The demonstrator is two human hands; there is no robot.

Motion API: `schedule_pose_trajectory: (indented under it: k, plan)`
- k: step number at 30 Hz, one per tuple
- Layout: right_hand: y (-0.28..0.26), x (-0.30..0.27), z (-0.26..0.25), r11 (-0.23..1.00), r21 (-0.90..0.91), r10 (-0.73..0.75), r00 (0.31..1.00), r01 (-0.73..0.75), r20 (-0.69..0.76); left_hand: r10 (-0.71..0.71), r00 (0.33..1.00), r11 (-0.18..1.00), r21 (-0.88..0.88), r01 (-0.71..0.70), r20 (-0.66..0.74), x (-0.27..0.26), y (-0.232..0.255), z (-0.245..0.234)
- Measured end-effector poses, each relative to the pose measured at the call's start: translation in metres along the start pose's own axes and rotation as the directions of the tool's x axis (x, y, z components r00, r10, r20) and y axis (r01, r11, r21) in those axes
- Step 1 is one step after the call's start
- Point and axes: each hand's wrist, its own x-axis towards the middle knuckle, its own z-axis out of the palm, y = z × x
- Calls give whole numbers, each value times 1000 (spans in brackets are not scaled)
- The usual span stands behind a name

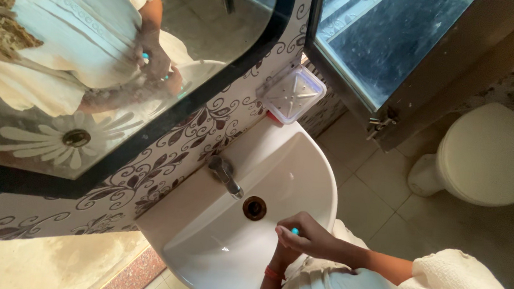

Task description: The person cleans a sink basin using a brush, scrubbing the inner surface and around the drain, then rinses the brush under the faucet.

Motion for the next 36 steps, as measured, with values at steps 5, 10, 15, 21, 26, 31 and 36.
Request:
schedule_pose_trajectory:
  k: [5, 10, 15, 21, 26, 31, 36]
  plan:
    - [16, 14, 4, 986, 56, -155, 987, 158, -50, -24, 980, 997, -71, 10, -196, 15, 51, -7]
    - [15, 11, 5, 940, -88, -338, 938, 331, -82, -44, 974, 995, -101, 22, -220, 20, 79, -7]
    - [11, 7, -28, 977, -24, 211, 974, -214, -84, 27, 999, 986, 166, -20, -41, 25, 78, -5]
    - [32, 8, -30, 998, 1, -59, 992, 60, -114, 150, 980, 985, 107, -136, -133, 32, 118, -5]
    - [21, -2, -16, 989, 11, -149, 989, 149, -27, 131, 979, 979, 179, -102, -154, 35, 129, -7]
    - [-8, -9, -23, 976, -215, 24, 1000, -21, 12, 158, 985, 936, 329, -128, -65, 34, 115, -2]
    - [3, 5, -19, 941, -316, -134, 991, 122, -16, 129, 986, 989, 79, -122, -101, 31, 103, -3]
